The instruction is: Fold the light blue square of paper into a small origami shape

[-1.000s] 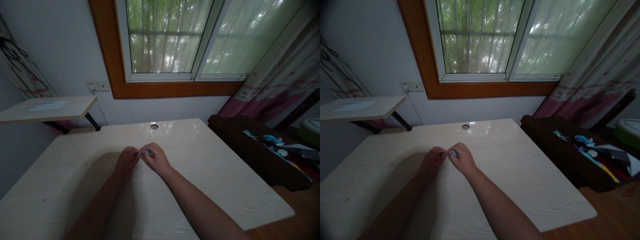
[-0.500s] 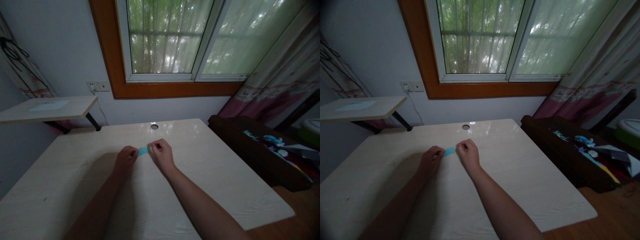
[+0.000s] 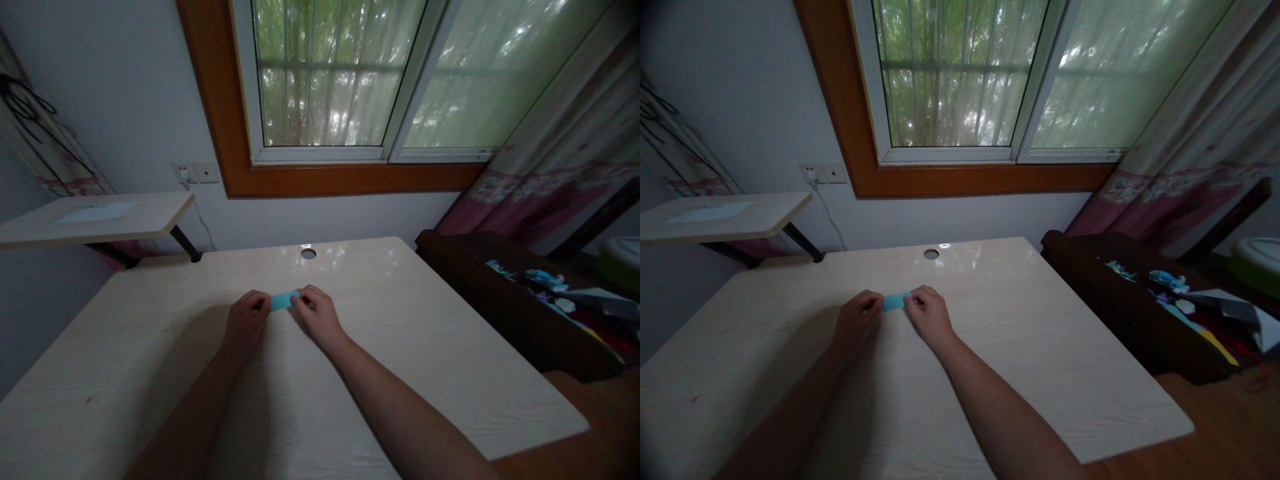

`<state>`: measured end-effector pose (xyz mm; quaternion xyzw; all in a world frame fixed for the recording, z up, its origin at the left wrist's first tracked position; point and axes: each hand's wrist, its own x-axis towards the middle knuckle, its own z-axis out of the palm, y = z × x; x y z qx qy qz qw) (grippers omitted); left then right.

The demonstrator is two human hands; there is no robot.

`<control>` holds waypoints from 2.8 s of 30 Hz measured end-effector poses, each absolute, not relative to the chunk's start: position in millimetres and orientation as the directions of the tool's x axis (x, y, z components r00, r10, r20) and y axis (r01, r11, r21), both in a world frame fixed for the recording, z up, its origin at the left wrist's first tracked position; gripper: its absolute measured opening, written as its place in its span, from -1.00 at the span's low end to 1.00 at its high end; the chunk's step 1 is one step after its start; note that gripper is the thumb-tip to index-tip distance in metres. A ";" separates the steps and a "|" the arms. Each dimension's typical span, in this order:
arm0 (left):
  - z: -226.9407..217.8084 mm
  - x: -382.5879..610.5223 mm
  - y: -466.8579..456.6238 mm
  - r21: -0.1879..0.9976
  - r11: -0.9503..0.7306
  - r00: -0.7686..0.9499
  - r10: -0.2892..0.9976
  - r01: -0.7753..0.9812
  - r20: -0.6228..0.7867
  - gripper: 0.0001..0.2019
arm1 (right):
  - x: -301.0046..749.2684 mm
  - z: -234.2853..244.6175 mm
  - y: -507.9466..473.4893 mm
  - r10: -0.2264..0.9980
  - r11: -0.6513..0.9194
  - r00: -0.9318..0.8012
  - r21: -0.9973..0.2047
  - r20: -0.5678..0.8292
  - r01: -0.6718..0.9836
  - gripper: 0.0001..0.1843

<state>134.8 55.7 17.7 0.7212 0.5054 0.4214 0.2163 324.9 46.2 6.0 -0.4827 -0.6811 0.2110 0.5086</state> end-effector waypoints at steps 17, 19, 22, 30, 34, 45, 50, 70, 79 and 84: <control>14.5 138.5 55.7 0.729 -0.484 0.304 0.874 0.484 0.379 -0.79 | 323.5 14.8 42.5 0.851 0.509 -0.117 -0.748 0.513 0.425 -0.90; 13.4 138.9 55.2 0.704 -0.508 0.336 0.860 0.495 0.384 -0.80 | 322.8 14.4 42.3 0.837 0.531 -0.135 -0.726 0.531 0.438 -0.91; 13.1 139.7 54.7 0.661 -0.542 0.376 0.839 0.519 0.393 -0.80 | 321.1 14.1 41.3 0.816 0.557 -0.158 -0.686 0.555 0.468 -0.91; 17.6 138.8 52.6 0.647 -0.539 0.344 0.843 0.539 0.415 -0.79 | 323.7 15.1 43.0 0.825 0.497 -0.039 -0.692 0.563 0.523 -0.91; 19.2 137.4 52.5 0.681 -0.493 0.291 0.870 0.542 0.398 -0.79 | 331.1 14.9 49.6 0.846 0.380 0.174 -0.798 0.505 0.469 -0.88; 18.7 138.3 53.0 0.688 -0.518 0.309 0.855 0.508 0.415 -0.79 | 324.9 11.8 44.8 0.857 0.510 -0.165 -0.753 0.489 0.417 -0.89; 21.3 139.2 50.7 0.658 -0.542 0.327 0.840 0.523 0.432 -0.79 | 325.5 13.7 43.2 0.844 0.532 -0.193 -0.734 0.500 0.423 -0.88; 18.9 138.4 56.1 0.729 -0.485 0.270 0.875 0.484 0.403 -0.81 | 325.2 16.0 42.8 0.857 0.496 -0.099 -0.758 0.506 0.423 -0.86; 14.9 140.7 55.7 0.563 -0.602 0.383 0.797 0.566 0.468 -0.84 | 322.8 18.1 40.5 0.789 0.595 -0.239 -0.606 0.566 0.528 -0.90; 15.8 141.0 53.8 0.566 -0.610 0.371 0.790 0.555 0.488 -0.85 | 321.4 18.1 39.6 0.776 0.603 -0.249 -0.566 0.580 0.562 -0.92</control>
